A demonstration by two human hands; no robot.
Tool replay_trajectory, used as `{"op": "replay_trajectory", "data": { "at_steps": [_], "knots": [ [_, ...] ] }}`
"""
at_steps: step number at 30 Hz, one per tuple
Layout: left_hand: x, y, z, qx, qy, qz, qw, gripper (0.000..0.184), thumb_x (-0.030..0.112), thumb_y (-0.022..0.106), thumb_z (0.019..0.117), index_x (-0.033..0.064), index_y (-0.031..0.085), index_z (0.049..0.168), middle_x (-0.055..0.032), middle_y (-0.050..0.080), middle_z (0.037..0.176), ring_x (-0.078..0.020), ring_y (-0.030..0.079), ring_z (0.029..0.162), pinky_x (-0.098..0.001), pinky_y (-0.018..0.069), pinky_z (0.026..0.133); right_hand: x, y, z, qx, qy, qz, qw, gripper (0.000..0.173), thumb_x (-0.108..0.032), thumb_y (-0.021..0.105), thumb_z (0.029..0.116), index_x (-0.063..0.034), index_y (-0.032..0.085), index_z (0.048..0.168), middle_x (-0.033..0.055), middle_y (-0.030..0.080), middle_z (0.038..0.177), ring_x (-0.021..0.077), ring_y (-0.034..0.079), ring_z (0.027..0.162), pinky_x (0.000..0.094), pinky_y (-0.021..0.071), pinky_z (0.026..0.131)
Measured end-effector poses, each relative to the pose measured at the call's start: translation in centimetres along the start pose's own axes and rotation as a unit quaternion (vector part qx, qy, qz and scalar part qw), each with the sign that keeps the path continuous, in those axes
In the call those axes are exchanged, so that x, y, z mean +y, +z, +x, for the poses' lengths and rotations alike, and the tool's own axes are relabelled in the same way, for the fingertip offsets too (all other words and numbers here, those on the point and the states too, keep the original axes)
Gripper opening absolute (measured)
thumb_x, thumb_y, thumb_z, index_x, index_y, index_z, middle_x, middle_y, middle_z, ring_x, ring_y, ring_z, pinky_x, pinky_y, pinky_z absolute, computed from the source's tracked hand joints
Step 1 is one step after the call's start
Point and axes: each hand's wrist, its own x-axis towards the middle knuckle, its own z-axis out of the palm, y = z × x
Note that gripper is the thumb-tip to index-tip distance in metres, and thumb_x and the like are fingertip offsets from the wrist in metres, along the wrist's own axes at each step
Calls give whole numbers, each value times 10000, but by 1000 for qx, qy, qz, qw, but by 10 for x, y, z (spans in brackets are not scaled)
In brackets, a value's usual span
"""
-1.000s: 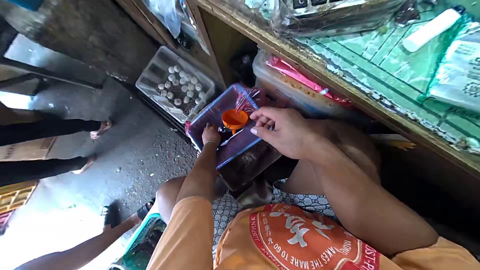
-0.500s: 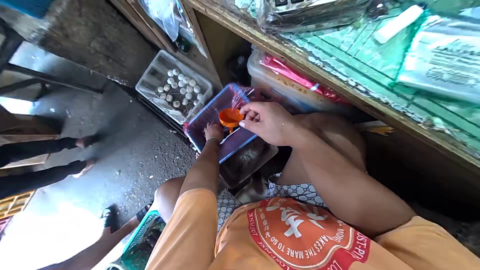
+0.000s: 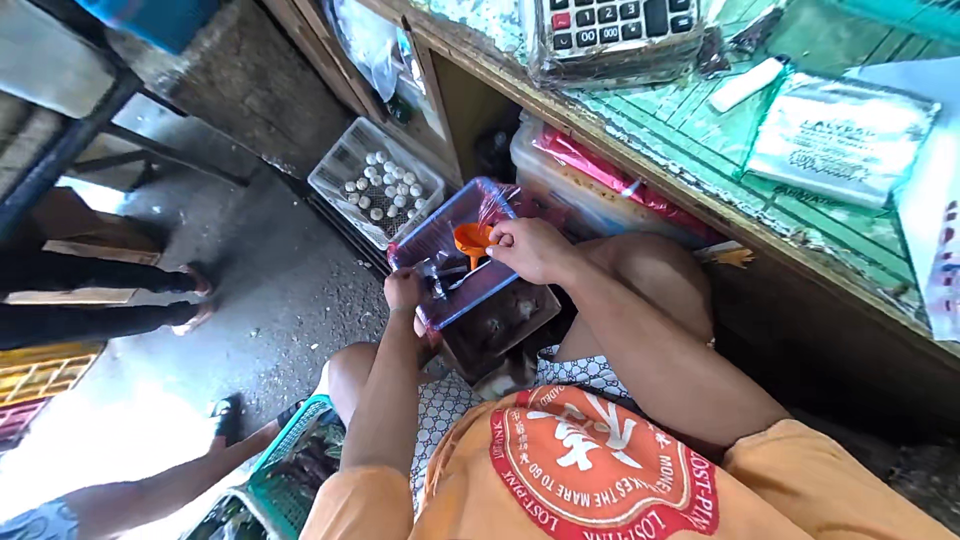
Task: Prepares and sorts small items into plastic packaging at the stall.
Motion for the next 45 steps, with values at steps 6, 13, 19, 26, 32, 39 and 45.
{"op": "replay_trajectory", "data": {
  "at_steps": [6,13,19,26,32,39,45],
  "knots": [
    [74,-32,-127,-65,154,-417,893,173,35,622,960,-68,677,1088,-136,738,922,-213,719,796,-394,619,787,-20,43,-5,-153,-13,215,964,560,-464,389,1105,1,694,1163,165,701,1119,248,668,1071,477,521,979],
    [93,-19,-178,-106,192,-365,905,101,27,695,927,-53,721,982,-117,738,830,-193,721,720,-343,632,705,-30,28,-24,-105,-23,491,864,256,-131,518,1075,39,708,1092,103,735,961,166,711,869,333,593,857],
    [98,-20,-167,-116,230,-302,918,85,47,703,935,-10,764,948,-81,761,864,-144,732,796,-317,623,786,-28,17,-30,-71,-65,524,847,305,-137,449,1094,38,697,1127,102,712,851,188,706,792,359,602,821],
    [109,-57,-153,-181,218,-414,865,402,175,673,927,-69,633,1244,-150,725,1118,-225,710,1008,-408,584,938,-24,13,-31,-136,-189,513,826,297,-216,416,1088,-75,676,1062,-83,439,622,30,422,521,214,401,524],
    [134,-86,-134,-268,182,-433,841,421,258,398,1078,-27,634,1279,-90,728,1035,-136,700,892,-310,586,828,-26,8,-34,-217,-205,405,864,285,-194,465,1076,-72,723,1071,-130,428,610,-28,365,499,164,337,489],
    [136,-92,-133,-209,223,-377,874,293,26,693,892,-33,687,1180,-66,719,878,-145,686,785,-337,599,782,-17,6,-30,-141,-208,192,949,318,-306,512,1068,-89,744,1091,-17,647,861,36,549,737,256,478,719],
    [124,-100,-146,-169,241,-265,918,174,77,682,942,-26,738,1071,-84,734,930,-126,682,803,-341,586,780,-27,15,-31,-21,-197,129,972,264,-281,550,1027,-100,741,1003,3,671,790,101,615,675,349,547,658]
  ]
}}
